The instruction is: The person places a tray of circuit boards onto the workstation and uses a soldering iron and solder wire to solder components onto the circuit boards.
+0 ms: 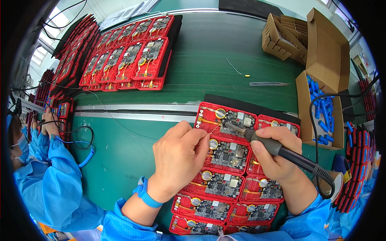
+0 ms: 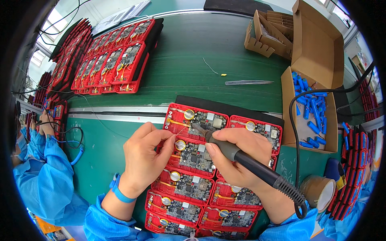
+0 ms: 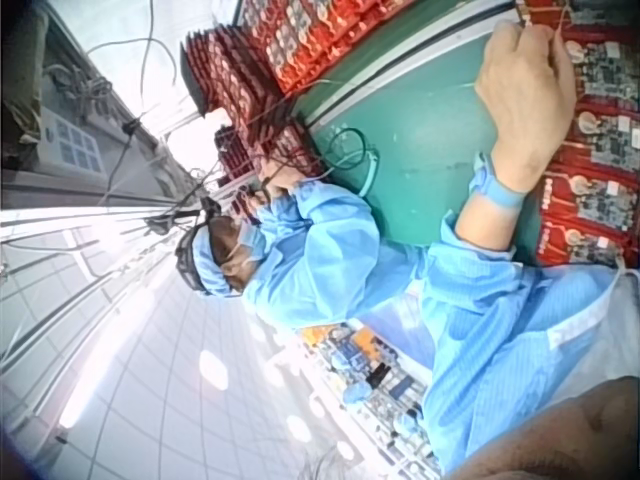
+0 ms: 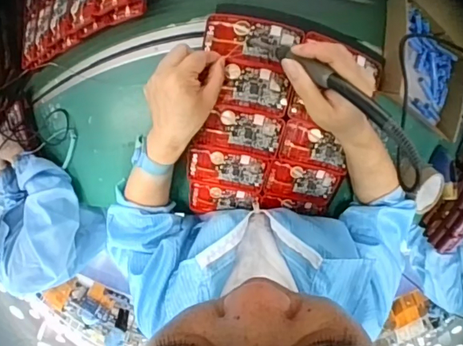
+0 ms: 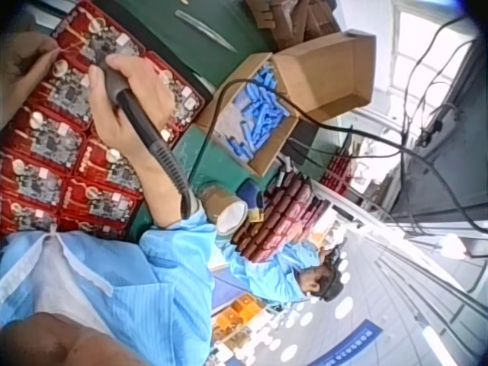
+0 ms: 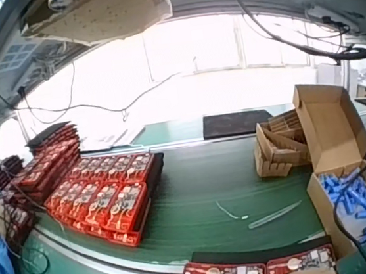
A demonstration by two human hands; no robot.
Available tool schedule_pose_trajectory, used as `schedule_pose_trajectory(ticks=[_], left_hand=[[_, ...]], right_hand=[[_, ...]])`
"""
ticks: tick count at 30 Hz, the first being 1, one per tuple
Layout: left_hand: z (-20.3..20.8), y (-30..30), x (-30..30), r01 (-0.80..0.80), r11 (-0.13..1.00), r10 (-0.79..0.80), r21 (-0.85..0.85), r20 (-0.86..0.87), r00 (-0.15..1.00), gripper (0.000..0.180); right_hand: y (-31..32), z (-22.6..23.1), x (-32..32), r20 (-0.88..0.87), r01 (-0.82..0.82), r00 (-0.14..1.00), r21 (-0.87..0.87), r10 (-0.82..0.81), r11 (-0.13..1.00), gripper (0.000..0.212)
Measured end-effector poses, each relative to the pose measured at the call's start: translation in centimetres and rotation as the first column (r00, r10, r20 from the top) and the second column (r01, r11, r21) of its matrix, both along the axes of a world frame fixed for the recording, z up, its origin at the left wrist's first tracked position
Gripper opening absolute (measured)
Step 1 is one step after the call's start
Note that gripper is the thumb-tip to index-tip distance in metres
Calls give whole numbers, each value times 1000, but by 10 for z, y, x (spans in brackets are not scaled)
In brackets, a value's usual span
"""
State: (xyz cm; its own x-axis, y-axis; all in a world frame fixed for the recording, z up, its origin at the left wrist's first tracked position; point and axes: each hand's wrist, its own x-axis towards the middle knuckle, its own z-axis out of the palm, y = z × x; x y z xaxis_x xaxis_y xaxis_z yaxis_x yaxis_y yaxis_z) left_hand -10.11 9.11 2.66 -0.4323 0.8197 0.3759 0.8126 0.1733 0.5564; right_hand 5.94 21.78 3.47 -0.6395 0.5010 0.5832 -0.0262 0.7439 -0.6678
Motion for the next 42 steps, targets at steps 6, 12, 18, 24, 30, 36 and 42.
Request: schedule_pose_trajectory(ticks=[6,12,18,24,30,36,42], left_hand=[[5,2,0,-5,1000,4,-24,-42,999,5],[6,8,0,-4,996,-1,-84,-66,998,5],[14,-12,-7,109,993,-93,-44,277,956,4],[12,-50,-11,199,976,-211,89,611,763,13],[43,-58,29,203,975,-215,88,596,774,8],[52,-52,48,205,975,-212,81,601,771,10],[54,-50,62,245,959,-280,140,584,762,10]], right_hand=[[-2,1,-2,-10,-10,1000,-6,10,1000,20],[-1,1,-1,-1,-10,1000,9,10,1000,21],[-3,5,11,-147,-9,989,-156,-14,988,19],[2,8,23,-153,26,988,-84,-38,996,27],[-16,25,32,-142,-55,989,-151,33,987,29],[-41,38,31,-146,-121,985,-240,88,963,35],[-54,35,29,-267,-169,959,-284,91,944,29]])
